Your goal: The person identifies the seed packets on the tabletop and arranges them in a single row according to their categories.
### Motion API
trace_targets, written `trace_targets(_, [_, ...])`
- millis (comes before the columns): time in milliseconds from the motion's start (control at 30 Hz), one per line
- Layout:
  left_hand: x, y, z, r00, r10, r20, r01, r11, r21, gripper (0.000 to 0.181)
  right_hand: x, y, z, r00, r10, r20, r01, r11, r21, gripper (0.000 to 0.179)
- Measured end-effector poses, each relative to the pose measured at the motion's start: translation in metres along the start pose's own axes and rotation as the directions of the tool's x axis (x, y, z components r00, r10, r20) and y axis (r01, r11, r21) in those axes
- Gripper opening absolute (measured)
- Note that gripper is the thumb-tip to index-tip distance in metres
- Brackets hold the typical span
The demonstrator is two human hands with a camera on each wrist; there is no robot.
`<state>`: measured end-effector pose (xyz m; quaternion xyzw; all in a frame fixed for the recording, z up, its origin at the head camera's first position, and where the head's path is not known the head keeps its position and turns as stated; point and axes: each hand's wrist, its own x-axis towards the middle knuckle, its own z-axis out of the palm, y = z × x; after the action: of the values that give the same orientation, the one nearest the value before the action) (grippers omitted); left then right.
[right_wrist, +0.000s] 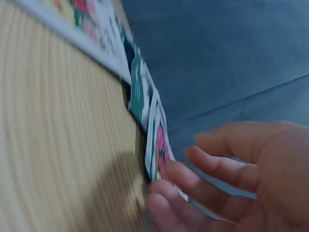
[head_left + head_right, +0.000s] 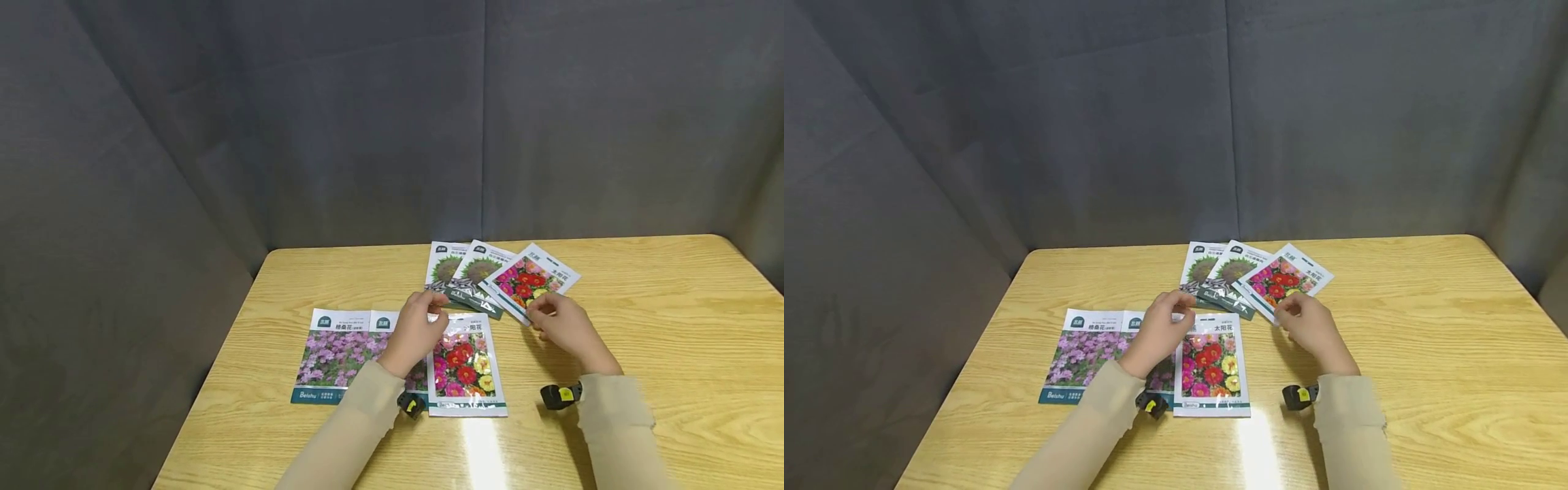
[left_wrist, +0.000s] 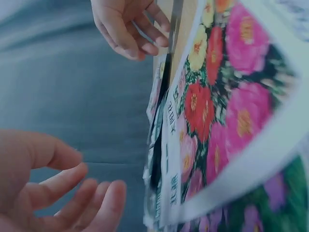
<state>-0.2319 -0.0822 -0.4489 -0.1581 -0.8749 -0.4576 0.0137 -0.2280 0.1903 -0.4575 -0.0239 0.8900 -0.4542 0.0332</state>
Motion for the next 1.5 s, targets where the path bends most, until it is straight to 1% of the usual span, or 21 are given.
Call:
trace_targets(67, [0.009, 0.001, 0.005, 1.000, -0.010, -0.013, 0.010, 0.999, -0.035, 0.031, 0.005, 0.007, -0.008, 0.998, -0.011, -0.055, 0.009, 0.999, -0.045, 0.024])
trace_targets(167, [0.020, 0.002, 0.013, 0.999, -0.037, -0.001, 0.037, 0.995, -0.093, 0.035, 0.012, 0.016, -0.020, 0.993, 0.001, -0.119, -0.011, 0.996, -0.083, 0.029])
trace_targets(367, [0.036, 0.007, 0.025, 0.994, -0.085, 0.062, 0.096, 0.972, -0.213, 0.041, 0.027, 0.036, -0.043, 0.978, 0.081, -0.191, -0.092, 0.994, -0.053, 0.043])
trace_targets(500, [0.045, 0.012, 0.032, 0.987, -0.134, 0.091, 0.153, 0.954, -0.257, 0.043, 0.036, 0.043, -0.055, 0.968, 0.100, -0.229, -0.118, 0.991, -0.065, 0.049])
trace_targets(667, [0.058, 0.016, 0.041, 0.975, -0.202, 0.093, 0.220, 0.935, -0.277, 0.045, 0.047, 0.045, -0.061, 0.971, 0.100, -0.219, -0.132, 0.982, -0.135, 0.055])
trace_targets(733, [0.063, 0.017, 0.046, 0.969, -0.226, 0.097, 0.245, 0.924, -0.295, 0.047, 0.051, 0.046, -0.061, 0.974, 0.098, -0.204, -0.134, 0.977, -0.169, 0.057])
trace_targets(867, [0.067, 0.020, 0.051, 0.963, -0.247, 0.111, 0.270, 0.907, -0.324, 0.048, 0.059, 0.046, -0.060, 0.980, 0.085, -0.182, -0.129, 0.961, -0.245, 0.062])
trace_targets(967, [0.068, 0.024, 0.052, 0.957, -0.260, 0.128, 0.289, 0.894, -0.342, 0.046, 0.064, 0.043, -0.059, 0.981, 0.092, -0.171, -0.139, 0.947, -0.289, 0.064])
trace_targets(1133, [0.073, 0.027, 0.054, 0.942, -0.302, 0.145, 0.335, 0.871, -0.359, 0.045, 0.072, 0.038, -0.056, 0.980, 0.141, -0.139, -0.179, 0.933, -0.314, 0.067])
trace_targets(1300, [0.077, 0.027, 0.057, 0.935, -0.320, 0.150, 0.354, 0.850, -0.390, 0.045, 0.076, 0.038, -0.052, 0.981, 0.146, -0.131, -0.182, 0.929, -0.323, 0.067])
trace_targets(1400, [0.078, 0.027, 0.058, 0.928, -0.334, 0.167, 0.374, 0.825, -0.423, 0.045, 0.077, 0.041, -0.051, 0.979, 0.149, -0.136, -0.186, 0.926, -0.330, 0.064])
trace_targets(1500, [0.077, 0.027, 0.059, 0.920, -0.340, 0.195, 0.392, 0.792, -0.468, 0.046, 0.077, 0.043, -0.051, 0.979, 0.169, -0.117, -0.199, 0.922, -0.332, 0.062])
